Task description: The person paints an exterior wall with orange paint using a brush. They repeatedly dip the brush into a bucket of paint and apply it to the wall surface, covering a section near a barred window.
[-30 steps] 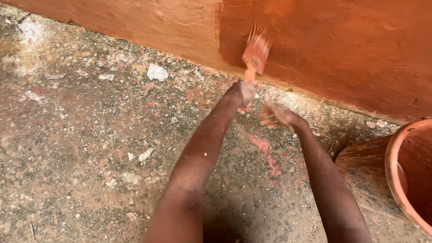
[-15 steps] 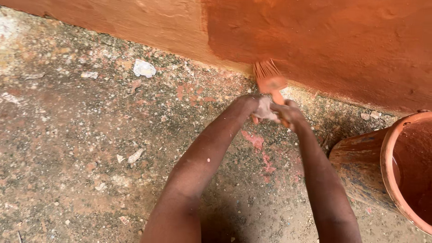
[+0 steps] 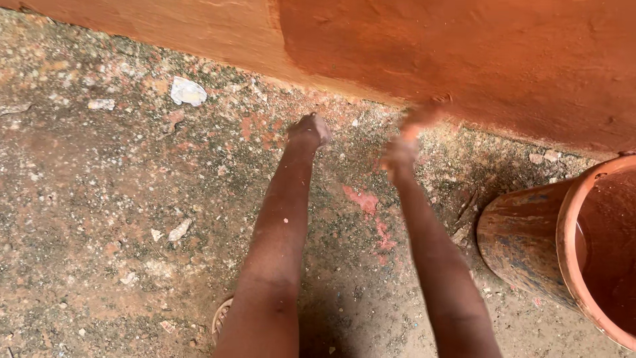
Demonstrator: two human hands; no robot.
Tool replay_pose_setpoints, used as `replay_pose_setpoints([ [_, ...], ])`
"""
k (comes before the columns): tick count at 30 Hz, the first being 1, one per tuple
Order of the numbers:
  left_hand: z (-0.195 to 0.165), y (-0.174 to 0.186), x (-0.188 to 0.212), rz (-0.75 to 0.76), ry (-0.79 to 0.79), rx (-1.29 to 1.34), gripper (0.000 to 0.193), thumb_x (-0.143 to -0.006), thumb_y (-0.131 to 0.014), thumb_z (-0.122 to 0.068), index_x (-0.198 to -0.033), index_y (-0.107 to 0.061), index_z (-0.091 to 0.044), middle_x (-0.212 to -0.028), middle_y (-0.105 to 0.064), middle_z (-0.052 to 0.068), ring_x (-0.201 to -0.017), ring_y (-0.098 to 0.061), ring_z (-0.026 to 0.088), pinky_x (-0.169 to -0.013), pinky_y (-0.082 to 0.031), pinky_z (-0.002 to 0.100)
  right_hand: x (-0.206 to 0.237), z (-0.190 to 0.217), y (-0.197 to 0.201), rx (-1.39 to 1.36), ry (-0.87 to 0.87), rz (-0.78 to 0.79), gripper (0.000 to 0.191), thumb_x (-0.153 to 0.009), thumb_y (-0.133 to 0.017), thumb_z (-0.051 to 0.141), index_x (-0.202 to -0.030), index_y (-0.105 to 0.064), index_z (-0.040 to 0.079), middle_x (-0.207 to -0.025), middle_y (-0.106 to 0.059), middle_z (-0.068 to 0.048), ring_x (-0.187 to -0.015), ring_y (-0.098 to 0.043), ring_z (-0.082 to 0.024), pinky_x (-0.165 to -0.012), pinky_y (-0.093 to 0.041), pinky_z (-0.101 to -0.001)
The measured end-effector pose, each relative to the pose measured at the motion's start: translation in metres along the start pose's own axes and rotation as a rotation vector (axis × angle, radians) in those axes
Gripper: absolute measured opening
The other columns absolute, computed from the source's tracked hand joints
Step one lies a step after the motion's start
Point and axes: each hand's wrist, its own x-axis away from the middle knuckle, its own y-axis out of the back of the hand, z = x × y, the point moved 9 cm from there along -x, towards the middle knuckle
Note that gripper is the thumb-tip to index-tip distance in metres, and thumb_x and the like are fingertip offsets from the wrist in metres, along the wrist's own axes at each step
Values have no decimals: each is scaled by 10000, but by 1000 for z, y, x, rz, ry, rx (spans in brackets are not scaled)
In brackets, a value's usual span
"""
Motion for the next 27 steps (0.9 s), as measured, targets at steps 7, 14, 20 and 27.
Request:
replay_pose_setpoints([
  [7,-21,-23,-10,28,-50,-137,276,-984,-596,-230,-1151,-674,-24,-1156,-715,168,-1001,-694,282,-966,-555,476,19,-23,26,-1683,-94,-487,431,-1042,-619,277,-1344,-465,10,-996,-659,-108,-690,-647,-143,-558,-604,-297],
  [14,-10,-28,-9,53,-2,-267,341,-998,-571,-282,-1230,-605,-35,-1208,-689,172,-1049,-685,289,-983,-547,474,52,-124,-125,-2087,-671,-509,396,-991,-655,164,-1331,-472,77,-998,-658,-59,-625,-564,-65,-448,-481,-208],
  [20,-18,-28,-1,66,-30,-278,403,-1010,-549,-328,-1298,-546,-45,-1252,-667,176,-1090,-677,296,-998,-539,472,39,-113,-156,-2717,-1008,-533,305,-1033,-621,185,-1300,-617,36,-851,-680,-43,-506,-465,-50,-393,-372,-192],
  [27,-34,-30,6,61,-65,-264,481,-1024,-523,-381,-1377,-477,-56,-1303,-641,180,-1138,-667,303,-1016,-530,469,39,-96,-58,-1980,-289,-519,598,-972,-687,277,-1429,-407,11,-980,-658,-150,-585,-566,-86,-427,-445,-204],
])
